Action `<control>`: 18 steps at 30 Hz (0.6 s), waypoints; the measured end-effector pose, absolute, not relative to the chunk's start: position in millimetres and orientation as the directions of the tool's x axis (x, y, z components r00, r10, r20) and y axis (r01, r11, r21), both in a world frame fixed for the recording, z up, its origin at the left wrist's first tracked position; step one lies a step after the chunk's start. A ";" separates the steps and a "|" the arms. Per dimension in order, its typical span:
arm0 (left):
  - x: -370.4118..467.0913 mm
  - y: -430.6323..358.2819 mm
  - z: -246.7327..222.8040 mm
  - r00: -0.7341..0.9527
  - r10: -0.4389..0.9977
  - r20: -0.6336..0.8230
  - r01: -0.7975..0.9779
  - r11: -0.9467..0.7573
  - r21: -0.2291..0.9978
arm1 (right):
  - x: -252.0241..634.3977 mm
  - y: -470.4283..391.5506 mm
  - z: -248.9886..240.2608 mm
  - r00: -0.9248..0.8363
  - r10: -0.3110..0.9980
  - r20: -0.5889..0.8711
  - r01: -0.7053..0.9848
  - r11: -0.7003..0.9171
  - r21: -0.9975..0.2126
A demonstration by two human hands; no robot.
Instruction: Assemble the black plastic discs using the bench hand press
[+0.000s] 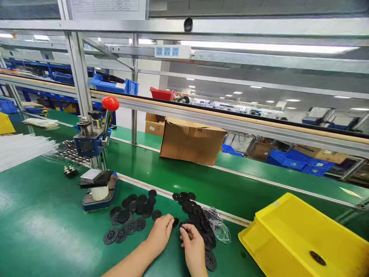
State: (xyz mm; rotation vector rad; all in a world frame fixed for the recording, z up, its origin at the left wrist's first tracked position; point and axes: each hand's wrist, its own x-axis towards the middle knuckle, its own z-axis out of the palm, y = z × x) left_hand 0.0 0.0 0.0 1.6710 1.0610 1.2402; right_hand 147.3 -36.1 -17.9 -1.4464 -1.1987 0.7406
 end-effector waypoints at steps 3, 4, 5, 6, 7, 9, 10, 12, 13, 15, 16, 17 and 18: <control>7.2 2.0 -7.3 0.179 0.983 0.039 -0.042 -0.032 0.999 | 146.8 -38.6 -18.9 0.299 0.938 0.176 0.302 0.082 -0.950; 8.9 1.7 -8.2 0.207 0.978 -0.025 -0.103 0.047 0.994 | 146.3 -39.1 -18.6 0.293 0.937 0.190 0.318 0.092 -0.944; 9.9 0.8 -8.2 0.247 0.966 -0.074 -0.166 0.117 0.979 | 145.6 -39.4 -17.8 0.284 0.936 0.207 0.337 0.105 -0.936; 10.5 -0.4 -7.4 0.294 0.951 -0.099 -0.214 0.167 0.963 | 144.7 -39.7 -16.6 0.271 0.935 0.229 0.360 0.122 -0.925; 10.6 -1.9 -5.8 0.342 0.933 -0.111 -0.247 0.203 0.947 | 143.9 -40.0 -14.9 0.256 0.933 0.255 0.386 0.143 -0.911; 9.9 -4.7 -1.9 0.415 0.902 -0.119 -0.293 0.257 0.921 | 142.7 -40.6 -10.9 0.220 0.925 0.310 0.441 0.189 -0.878; 9.4 -5.7 -0.2 0.435 0.892 -0.121 -0.311 0.274 0.910 | 142.4 -41.0 -8.9 0.202 0.921 0.334 0.466 0.210 -0.860; 8.0 -6.5 2.0 0.455 0.881 -0.129 -0.333 0.303 0.893 | 142.5 -41.7 -6.0 0.173 0.912 0.373 0.508 0.242 -0.827; 7.3 -6.3 2.4 0.462 0.876 -0.136 -0.338 0.316 0.886 | 142.8 -42.0 -5.3 0.163 0.908 0.387 0.525 0.252 -0.813; 5.8 -5.1 2.1 0.475 0.867 -0.151 -0.341 0.340 0.876 | 143.5 -42.3 -5.1 0.148 0.900 0.410 0.556 0.267 -0.787; 5.1 -4.2 1.6 0.483 0.862 -0.155 -0.344 0.349 0.872 | 143.8 -42.2 -5.3 0.139 0.897 0.419 0.569 0.273 -0.775; 4.3 -3.4 1.2 0.488 0.859 -0.155 -0.351 0.356 0.866 | 144.1 -42.0 -5.3 0.129 0.895 0.426 0.583 0.279 -0.763; 3.6 -2.6 0.8 0.492 0.857 -0.153 -0.362 0.361 0.859 | 144.2 -41.8 -4.9 0.117 0.894 0.432 0.596 0.285 -0.751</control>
